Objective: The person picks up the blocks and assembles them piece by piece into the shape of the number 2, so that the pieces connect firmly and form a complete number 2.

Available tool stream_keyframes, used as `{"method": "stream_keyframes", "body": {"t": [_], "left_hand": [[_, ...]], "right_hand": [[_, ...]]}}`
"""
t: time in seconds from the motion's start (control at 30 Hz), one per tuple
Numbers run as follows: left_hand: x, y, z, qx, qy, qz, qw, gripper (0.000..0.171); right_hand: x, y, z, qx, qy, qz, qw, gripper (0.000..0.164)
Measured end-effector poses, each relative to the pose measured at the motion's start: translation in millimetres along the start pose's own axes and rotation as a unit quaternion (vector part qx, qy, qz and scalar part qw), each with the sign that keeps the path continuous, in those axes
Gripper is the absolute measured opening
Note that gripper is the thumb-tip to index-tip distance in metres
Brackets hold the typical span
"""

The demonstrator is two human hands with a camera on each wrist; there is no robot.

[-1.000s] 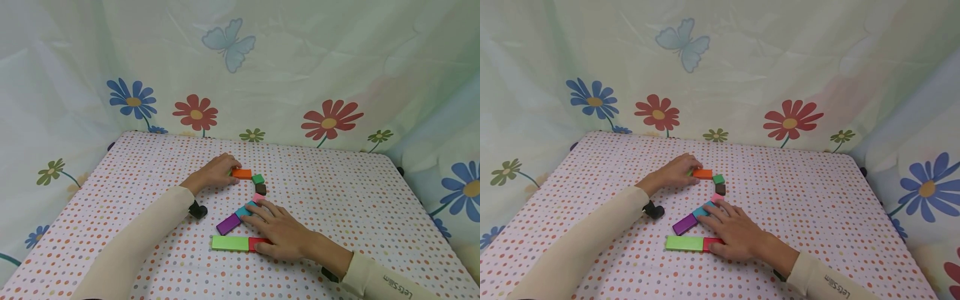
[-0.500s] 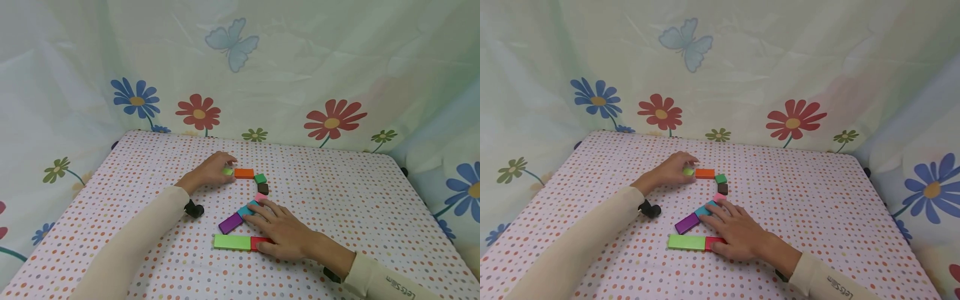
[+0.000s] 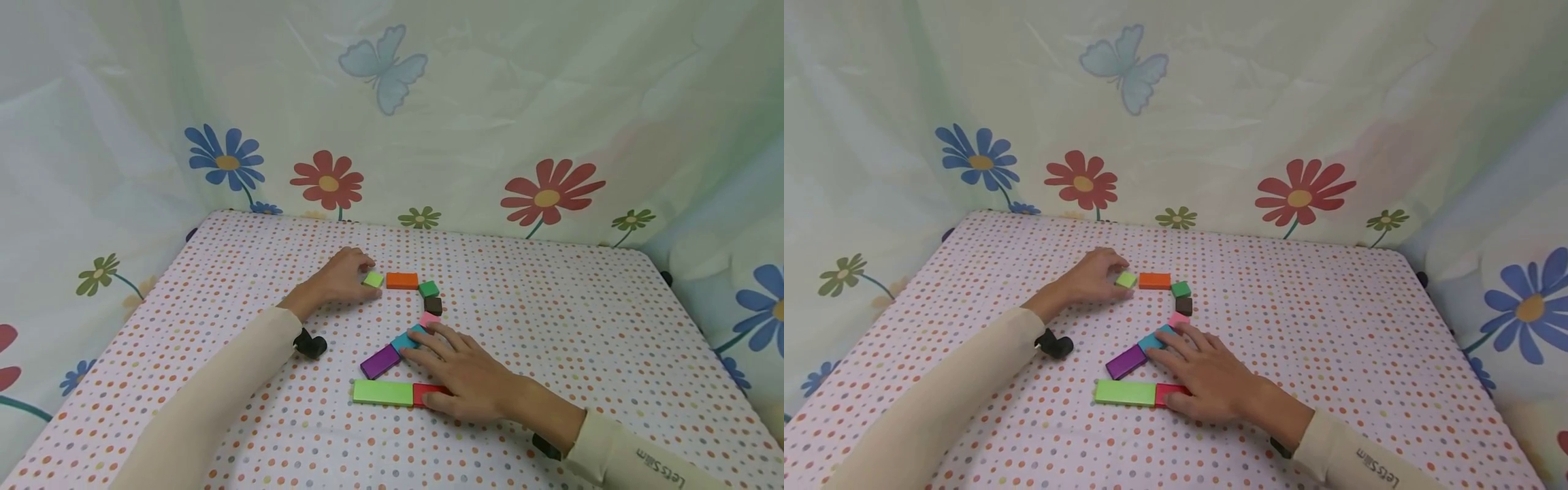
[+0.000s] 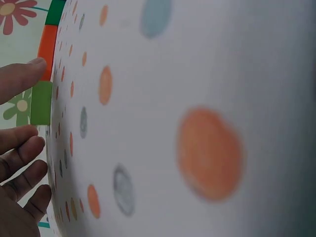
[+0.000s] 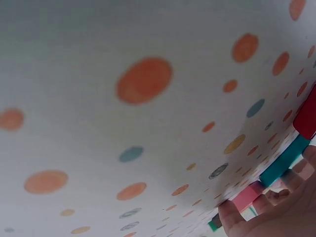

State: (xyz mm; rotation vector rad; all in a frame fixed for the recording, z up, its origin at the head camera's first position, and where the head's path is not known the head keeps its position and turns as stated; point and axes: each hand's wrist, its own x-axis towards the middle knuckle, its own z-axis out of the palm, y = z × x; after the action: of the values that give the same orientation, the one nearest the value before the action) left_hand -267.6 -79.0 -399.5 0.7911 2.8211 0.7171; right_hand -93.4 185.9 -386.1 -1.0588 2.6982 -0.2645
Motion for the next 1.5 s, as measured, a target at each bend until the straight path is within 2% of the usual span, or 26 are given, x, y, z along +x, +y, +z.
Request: {"method": "stream_keyframes", "body": {"t": [0.43,0.8,1.27,1.5], "left_hand": [[-3.5,-11.0,-2.4,-0.026,-0.011,0.029,0.9992,0.043],[-9.1,-11.2,-7.6,-0.058,-0.006,0.03,0.9978,0.026],[-15.6,-9.9,-6.2,-0.06,0.012,0.052,0.9968,0.03],[-16.7,-5.0,-4.9,-0.052,0.016,0.046,0.9975,0.033]], "right_hand": [[0,0,0,-0.003,0.004,-0.002,1.0,0.066],[1,0,1,-0.003,0.006,-0.004,1.0,0.067],[0,1,3,-0.005,0.004,-0.001,1.0,0.067],[0,2,4,-0.005,0.006,0.0,1.0,0.067]]}}
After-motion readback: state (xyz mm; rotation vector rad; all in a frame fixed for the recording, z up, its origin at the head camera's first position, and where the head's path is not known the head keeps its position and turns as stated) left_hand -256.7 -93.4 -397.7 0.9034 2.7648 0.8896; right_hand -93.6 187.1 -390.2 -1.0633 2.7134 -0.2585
